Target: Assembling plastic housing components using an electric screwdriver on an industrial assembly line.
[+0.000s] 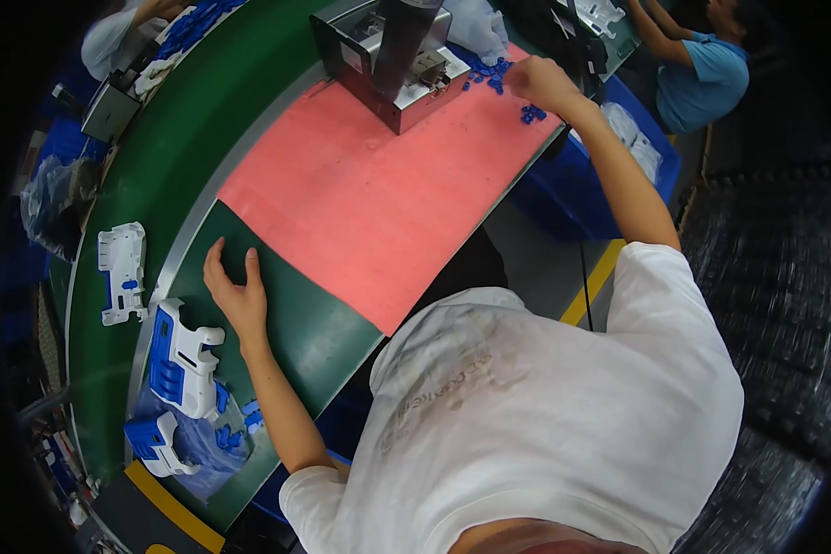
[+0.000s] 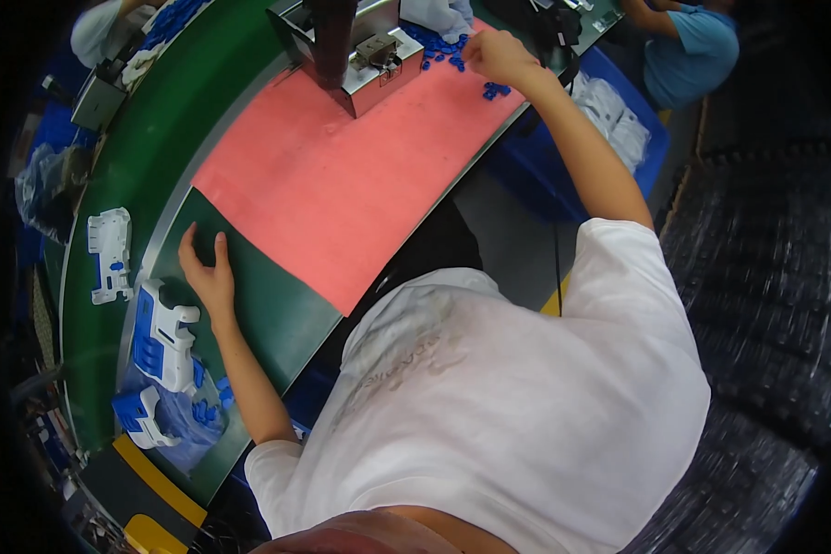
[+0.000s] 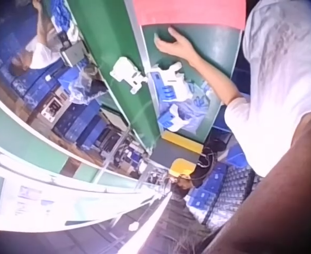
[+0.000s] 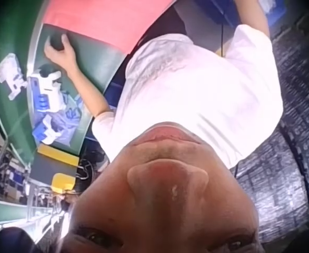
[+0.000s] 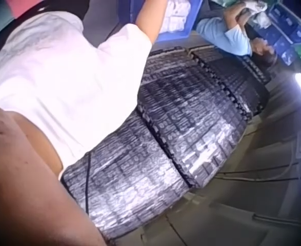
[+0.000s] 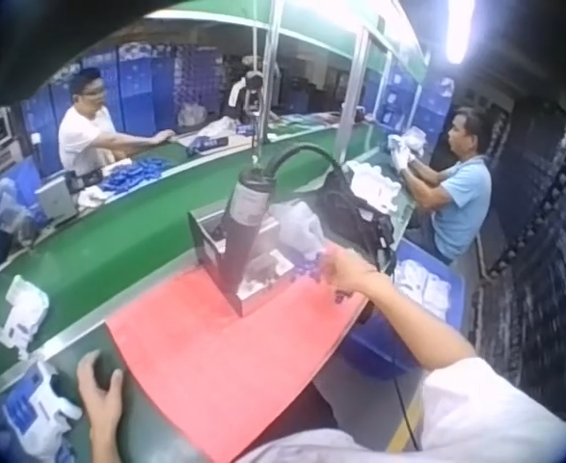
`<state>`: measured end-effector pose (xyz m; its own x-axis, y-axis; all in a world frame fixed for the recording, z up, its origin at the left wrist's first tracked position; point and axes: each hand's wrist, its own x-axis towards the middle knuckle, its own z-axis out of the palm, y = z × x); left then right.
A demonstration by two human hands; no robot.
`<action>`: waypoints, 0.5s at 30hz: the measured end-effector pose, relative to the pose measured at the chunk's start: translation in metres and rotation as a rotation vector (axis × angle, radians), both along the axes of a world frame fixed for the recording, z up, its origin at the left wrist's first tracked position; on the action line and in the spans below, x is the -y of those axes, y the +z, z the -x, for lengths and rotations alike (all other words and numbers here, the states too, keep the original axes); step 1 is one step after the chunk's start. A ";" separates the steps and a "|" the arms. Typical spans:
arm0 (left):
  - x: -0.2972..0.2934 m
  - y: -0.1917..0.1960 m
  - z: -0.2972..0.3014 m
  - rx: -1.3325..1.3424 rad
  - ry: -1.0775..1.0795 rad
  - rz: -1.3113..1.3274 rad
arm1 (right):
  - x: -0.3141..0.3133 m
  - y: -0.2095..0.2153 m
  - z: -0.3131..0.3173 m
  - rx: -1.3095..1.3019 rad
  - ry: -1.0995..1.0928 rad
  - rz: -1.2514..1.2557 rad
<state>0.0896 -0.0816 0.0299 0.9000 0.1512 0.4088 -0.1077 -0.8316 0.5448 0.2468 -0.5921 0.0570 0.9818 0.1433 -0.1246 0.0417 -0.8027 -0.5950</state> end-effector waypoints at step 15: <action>0.005 -0.001 -0.004 -0.009 -0.009 -0.022 | -0.006 -0.002 -0.002 0.086 0.093 -0.086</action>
